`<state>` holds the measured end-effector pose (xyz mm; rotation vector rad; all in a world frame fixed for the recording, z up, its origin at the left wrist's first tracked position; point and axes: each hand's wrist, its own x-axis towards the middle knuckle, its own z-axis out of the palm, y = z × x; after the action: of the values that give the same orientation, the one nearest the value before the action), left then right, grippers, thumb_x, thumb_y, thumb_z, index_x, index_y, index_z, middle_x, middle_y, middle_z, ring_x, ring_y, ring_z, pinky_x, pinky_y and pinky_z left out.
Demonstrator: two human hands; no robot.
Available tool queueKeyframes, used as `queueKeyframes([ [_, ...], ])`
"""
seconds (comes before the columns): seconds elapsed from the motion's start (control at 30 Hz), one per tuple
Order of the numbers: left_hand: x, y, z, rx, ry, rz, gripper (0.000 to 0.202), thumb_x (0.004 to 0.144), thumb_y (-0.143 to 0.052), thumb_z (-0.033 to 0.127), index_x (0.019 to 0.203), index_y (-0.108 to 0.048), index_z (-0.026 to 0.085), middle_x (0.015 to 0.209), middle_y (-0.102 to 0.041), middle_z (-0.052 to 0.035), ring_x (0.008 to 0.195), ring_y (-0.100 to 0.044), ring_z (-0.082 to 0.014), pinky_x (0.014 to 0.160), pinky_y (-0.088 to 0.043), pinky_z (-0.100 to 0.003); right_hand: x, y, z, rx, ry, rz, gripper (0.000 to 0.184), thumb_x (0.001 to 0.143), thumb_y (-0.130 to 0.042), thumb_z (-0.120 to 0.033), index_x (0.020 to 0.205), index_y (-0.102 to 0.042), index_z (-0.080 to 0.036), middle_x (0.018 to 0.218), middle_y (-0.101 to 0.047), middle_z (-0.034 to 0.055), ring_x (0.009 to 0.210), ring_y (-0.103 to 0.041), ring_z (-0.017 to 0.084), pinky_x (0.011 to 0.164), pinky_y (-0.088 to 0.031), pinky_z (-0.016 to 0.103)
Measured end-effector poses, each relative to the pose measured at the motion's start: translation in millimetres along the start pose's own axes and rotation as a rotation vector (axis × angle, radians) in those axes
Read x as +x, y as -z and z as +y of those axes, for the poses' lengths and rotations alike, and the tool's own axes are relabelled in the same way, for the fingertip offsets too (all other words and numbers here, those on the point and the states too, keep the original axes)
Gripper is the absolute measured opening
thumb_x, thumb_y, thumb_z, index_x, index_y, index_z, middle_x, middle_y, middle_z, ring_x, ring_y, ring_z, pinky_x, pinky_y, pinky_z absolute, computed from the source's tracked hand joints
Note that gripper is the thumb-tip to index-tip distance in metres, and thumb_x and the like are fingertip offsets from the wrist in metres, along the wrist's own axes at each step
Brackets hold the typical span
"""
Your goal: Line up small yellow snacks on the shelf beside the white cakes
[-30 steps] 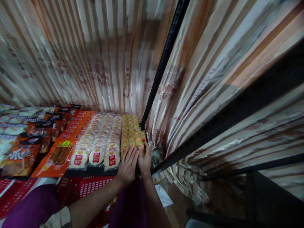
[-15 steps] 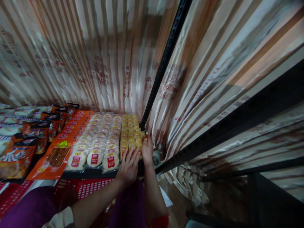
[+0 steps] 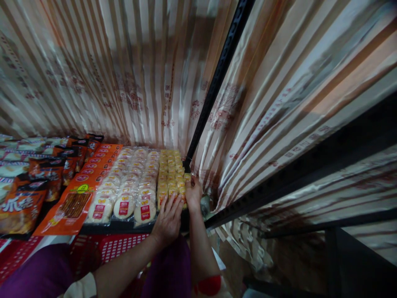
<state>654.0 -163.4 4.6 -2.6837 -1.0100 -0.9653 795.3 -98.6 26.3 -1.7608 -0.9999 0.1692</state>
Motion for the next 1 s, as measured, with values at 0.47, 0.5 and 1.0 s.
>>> queueKeyframes([
  [0.47,-2,-2.8,0,0.022,0.005,-0.006,0.051,0.081,-0.041,0.013,0.131,-0.044,0.008,0.144,-0.037,-0.0125,0.139,-0.017,-0.0298,0.112,-0.019,-0.052,-3,9,-17,0.01,-0.002,0.114,0.044,0.083,-0.04,-0.04,0.111,-0.055,-0.009,0.108,-0.061,0.0175,0.102,-0.056,0.025,0.09,-0.041,0.039],
  [0.5,-2,-2.9,0,0.024,0.0,-0.009,0.051,0.081,-0.041,0.013,0.131,-0.044,0.007,0.144,-0.038,-0.0127,0.139,-0.017,-0.0299,0.112,-0.019,-0.052,-3,10,-20,-0.002,0.021,0.127,0.043,0.084,-0.039,-0.039,0.111,-0.055,-0.009,0.109,-0.06,0.0174,0.103,-0.055,0.025,0.09,-0.041,0.039],
  [1.0,-1,0.2,-3,0.01,-0.01,-0.029,0.051,0.086,-0.042,0.023,0.136,-0.039,0.011,0.144,-0.038,-0.012,0.14,-0.016,-0.0279,0.112,-0.017,-0.05,-68,51,-48,-0.097,0.242,0.154,0.041,0.091,-0.036,-0.035,0.123,-0.048,-0.012,0.12,-0.056,0.017,0.113,-0.052,0.024,0.095,-0.041,0.041],
])
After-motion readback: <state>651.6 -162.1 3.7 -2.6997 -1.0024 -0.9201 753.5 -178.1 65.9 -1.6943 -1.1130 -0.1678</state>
